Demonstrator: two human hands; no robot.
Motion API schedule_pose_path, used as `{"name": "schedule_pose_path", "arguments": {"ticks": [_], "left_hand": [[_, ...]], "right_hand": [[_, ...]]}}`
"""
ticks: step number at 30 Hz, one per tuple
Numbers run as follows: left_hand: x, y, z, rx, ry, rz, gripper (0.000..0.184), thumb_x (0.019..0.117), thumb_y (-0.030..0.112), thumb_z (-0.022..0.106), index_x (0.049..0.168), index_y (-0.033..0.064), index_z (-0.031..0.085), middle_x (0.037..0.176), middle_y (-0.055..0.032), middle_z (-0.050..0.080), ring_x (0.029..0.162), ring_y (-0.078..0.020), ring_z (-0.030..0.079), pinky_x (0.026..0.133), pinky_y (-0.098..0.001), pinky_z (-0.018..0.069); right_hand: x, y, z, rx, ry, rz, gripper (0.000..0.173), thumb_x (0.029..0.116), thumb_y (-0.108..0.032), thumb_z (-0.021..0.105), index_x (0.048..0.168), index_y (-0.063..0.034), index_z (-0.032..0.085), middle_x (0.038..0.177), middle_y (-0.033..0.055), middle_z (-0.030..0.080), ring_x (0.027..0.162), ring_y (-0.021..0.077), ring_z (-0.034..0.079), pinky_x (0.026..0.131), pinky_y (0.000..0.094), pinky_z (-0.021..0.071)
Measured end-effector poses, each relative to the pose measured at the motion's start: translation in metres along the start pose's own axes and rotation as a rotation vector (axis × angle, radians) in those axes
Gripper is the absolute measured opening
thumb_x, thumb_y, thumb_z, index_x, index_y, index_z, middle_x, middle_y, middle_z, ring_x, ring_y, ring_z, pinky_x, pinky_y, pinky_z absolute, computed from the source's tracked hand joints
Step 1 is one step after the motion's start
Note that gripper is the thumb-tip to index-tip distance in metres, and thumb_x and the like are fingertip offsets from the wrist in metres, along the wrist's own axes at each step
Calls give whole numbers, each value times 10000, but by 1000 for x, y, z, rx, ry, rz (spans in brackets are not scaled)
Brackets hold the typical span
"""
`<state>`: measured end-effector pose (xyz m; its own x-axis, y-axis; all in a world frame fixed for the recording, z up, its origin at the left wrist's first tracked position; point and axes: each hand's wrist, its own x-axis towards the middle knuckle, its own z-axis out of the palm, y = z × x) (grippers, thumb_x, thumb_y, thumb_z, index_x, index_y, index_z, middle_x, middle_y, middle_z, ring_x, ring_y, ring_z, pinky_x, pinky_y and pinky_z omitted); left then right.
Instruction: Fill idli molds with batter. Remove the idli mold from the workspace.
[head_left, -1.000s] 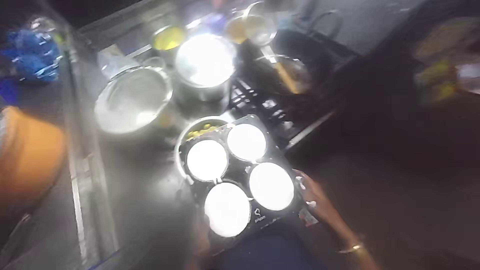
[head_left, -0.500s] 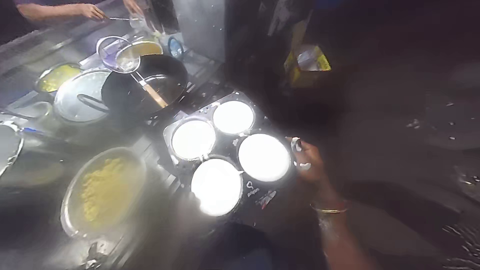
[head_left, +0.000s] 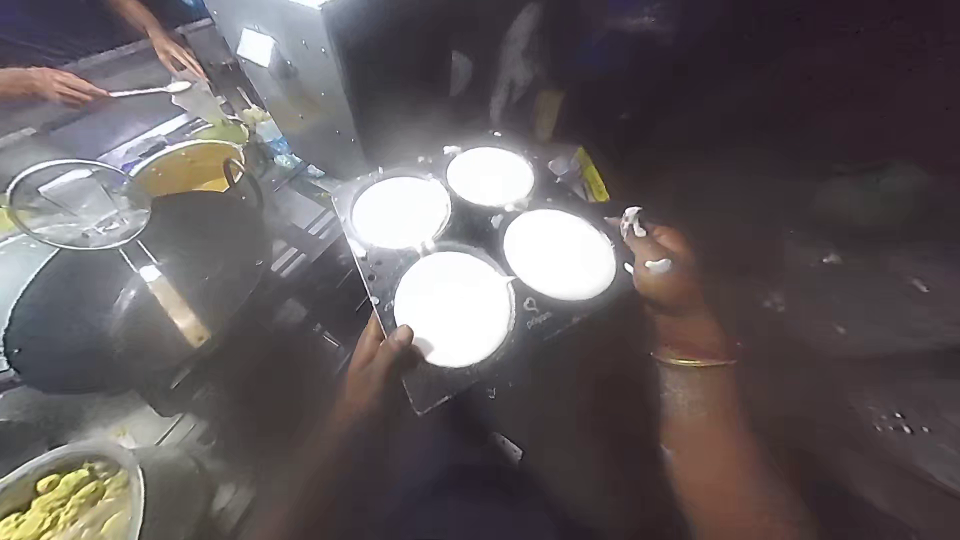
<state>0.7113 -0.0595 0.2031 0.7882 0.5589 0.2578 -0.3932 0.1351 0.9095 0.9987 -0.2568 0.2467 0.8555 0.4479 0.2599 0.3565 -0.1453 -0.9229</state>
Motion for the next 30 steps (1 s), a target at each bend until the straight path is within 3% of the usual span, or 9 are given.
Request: {"name": "schedule_pose_path", "arguments": {"ticks": [2,6,9,11,14,19,22,25,30], "left_hand": [[48,1,5,-14,-26,35,406,1039,276,563,1357,67,424,1098,118,703,968,3,687,870,-208,587],[122,7,15,55,-2,40,297,1041,230,538,1304,104,481,1017,128,709,902,3,692,831,-204,592],[167,3,22,133,42,11,207,1039,158,478,1235,166,546,914,128,717,822,10,689,786,-191,587],[193,-1,26,102,74,-12,237,1020,100,459,1226,149,564,907,74,722,826,-27,695,798,-222,591],[226,-14,37,37,109,-9,286,1025,110,477,1309,129,504,937,41,717,848,-50,699,809,-236,592],[255,-35,65,60,322,63,250,997,70,460,1209,150,566,882,87,718,787,0,684,756,-188,584],[261,-43,75,116,445,91,261,978,80,476,1189,188,587,847,125,708,756,40,663,727,-148,563],[268,-47,82,159,540,107,249,980,101,503,1182,224,585,800,170,684,688,81,623,665,-104,534],[284,-44,83,197,547,148,115,1019,197,559,1122,242,585,751,183,639,620,100,573,617,-74,505]], "right_hand": [[47,-9,-1,18,-19,-17,241,1077,-185,435,1022,-145,667,822,-155,624,758,-113,587,708,124,518],[117,-13,0,-39,-29,14,247,1091,-316,460,1106,-184,669,851,-124,602,721,-79,555,652,159,492],[173,-7,1,-24,-67,-22,290,1092,-350,462,1165,-200,698,937,-116,660,795,-62,606,708,185,532],[208,-11,9,37,-101,-26,290,1098,-323,452,1112,-191,709,920,-130,684,818,-60,636,741,188,559],[261,-7,18,86,-161,-37,292,1102,-279,427,1024,-194,696,826,-158,670,747,-73,635,680,160,558],[330,12,21,14,-312,-114,228,1085,-354,476,1044,-236,666,814,-175,614,709,-95,583,640,148,517],[366,36,24,50,-420,-202,196,1075,-348,515,1073,-233,674,813,-134,593,684,-56,556,612,181,497],[389,39,35,88,-490,-264,168,1068,-305,525,986,-235,654,734,-130,557,590,-48,516,512,164,449],[413,35,51,111,-568,-299,231,1084,-307,504,909,-219,627,698,-128,539,575,-49,508,527,147,441]]}}
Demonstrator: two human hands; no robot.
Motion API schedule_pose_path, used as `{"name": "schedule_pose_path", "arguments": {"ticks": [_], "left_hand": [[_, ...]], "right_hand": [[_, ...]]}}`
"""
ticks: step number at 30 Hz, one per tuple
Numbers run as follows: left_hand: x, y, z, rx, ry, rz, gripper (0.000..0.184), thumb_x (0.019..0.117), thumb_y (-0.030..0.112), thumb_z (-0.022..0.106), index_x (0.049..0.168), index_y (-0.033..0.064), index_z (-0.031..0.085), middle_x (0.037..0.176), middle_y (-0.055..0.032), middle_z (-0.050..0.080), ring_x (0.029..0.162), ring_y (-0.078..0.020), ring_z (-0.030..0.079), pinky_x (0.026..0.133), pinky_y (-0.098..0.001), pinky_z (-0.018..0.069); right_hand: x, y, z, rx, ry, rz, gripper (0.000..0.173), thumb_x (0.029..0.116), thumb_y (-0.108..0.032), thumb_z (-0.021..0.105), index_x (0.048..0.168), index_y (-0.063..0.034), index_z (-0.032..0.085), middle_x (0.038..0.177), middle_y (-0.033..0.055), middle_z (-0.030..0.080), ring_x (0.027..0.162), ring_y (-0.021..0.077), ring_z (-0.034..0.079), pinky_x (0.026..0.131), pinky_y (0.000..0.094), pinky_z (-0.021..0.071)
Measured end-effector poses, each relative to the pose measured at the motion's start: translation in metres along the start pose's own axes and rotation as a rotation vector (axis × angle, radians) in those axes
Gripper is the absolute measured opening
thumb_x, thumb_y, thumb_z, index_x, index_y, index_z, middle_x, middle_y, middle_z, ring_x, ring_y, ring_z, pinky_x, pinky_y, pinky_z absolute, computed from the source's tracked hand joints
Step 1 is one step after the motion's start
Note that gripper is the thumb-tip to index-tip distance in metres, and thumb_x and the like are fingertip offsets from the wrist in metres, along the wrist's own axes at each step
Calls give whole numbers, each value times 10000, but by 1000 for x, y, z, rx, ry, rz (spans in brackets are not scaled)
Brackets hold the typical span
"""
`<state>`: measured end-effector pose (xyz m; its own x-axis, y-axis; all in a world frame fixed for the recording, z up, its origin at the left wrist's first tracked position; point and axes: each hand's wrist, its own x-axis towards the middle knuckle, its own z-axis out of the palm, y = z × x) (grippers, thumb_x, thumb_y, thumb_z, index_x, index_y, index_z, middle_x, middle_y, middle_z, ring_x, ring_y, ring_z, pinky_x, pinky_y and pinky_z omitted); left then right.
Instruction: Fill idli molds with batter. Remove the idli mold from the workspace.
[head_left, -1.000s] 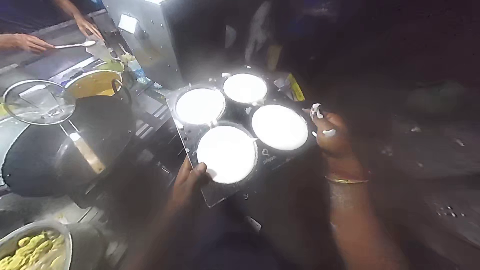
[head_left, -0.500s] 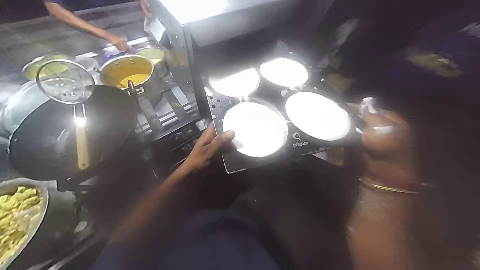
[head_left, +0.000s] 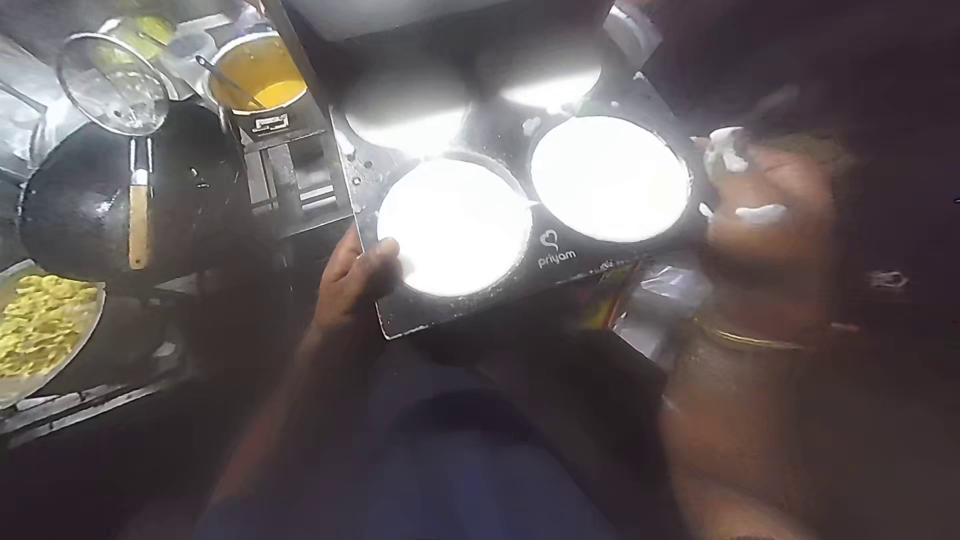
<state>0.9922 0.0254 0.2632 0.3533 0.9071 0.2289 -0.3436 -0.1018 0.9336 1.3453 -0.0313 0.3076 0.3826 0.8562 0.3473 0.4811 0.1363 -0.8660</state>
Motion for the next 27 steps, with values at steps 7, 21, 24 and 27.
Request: {"name": "schedule_pose_path", "arguments": {"ticks": [7,21,24,27], "left_hand": [[39,1,-3,160,152,20,180,1046,147,390,1005,245,535,650,216,507,556,116,478,571,-63,445],[125,-24,-34,-209,349,15,478,1115,422,282,1205,70,593,1053,-64,682,1004,-145,662,920,-381,563],[106,-14,-25,-256,376,-134,594,1070,587,150,1202,162,543,894,0,638,686,-82,594,585,-249,525],[64,-25,-35,-34,224,-107,569,1062,387,380,1519,48,358,1332,-118,609,1118,-199,661,953,-384,570]], "right_hand": [[44,-10,28,-79,-35,-5,232,1088,-276,481,885,-192,554,711,-157,470,597,-110,451,578,99,412],[71,28,94,283,-41,-71,415,891,54,684,1267,-21,527,1126,-37,649,1035,-8,638,931,169,541],[93,27,115,181,82,-92,375,886,-75,754,1205,-19,566,1095,-57,663,1040,-32,637,955,175,533],[110,26,131,-21,211,-131,376,861,-102,750,1188,29,620,1105,18,696,1044,-23,648,936,167,538]]}}
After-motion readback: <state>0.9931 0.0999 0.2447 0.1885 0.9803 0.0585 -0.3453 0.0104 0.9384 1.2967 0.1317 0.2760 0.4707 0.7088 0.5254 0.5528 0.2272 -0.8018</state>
